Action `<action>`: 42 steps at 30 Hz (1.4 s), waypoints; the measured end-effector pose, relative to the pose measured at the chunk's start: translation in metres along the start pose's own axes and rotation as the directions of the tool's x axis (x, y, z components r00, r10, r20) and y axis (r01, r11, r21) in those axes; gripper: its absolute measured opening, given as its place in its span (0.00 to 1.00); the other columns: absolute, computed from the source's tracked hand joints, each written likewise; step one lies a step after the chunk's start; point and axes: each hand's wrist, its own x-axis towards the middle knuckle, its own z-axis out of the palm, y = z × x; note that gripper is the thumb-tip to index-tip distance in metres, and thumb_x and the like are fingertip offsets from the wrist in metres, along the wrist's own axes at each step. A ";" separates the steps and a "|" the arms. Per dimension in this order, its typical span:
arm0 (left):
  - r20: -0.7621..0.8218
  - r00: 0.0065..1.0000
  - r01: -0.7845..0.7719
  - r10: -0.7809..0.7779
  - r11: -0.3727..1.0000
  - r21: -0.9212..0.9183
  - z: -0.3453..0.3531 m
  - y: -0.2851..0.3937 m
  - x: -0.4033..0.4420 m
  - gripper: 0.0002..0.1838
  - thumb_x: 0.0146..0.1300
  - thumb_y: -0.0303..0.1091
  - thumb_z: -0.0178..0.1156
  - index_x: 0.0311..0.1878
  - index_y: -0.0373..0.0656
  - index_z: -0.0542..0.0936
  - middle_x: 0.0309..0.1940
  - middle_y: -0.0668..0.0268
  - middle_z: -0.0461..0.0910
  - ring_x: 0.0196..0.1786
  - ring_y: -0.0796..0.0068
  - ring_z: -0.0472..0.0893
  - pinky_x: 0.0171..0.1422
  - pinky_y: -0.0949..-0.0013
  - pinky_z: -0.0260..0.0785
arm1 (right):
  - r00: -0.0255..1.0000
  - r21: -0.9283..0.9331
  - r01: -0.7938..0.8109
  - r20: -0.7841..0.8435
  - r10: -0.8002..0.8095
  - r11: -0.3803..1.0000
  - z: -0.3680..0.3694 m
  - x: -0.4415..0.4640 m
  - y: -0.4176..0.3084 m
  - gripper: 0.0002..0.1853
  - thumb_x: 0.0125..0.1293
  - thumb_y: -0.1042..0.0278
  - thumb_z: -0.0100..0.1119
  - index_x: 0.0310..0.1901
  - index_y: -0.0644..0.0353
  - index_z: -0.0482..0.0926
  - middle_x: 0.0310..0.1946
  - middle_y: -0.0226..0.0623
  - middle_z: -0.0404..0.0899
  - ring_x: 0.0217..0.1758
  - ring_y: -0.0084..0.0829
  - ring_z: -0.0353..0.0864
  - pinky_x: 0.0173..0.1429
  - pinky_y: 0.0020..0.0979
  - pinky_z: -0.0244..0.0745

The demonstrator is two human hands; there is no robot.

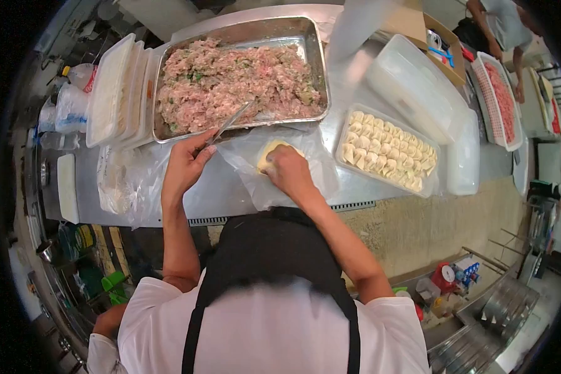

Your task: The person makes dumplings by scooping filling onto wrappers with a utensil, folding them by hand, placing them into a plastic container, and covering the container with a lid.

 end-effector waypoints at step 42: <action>0.358 0.876 -0.419 0.323 0.878 0.231 0.041 0.016 0.127 0.11 0.46 0.22 0.59 0.35 0.36 0.85 0.36 0.50 0.83 0.45 0.49 0.82 0.48 0.57 0.74 | 0.818 0.982 -0.111 0.178 0.547 -0.154 -0.070 -0.042 0.042 0.26 0.73 0.67 0.52 0.69 0.67 0.63 0.64 0.46 0.72 0.66 0.42 0.73 0.73 0.44 0.66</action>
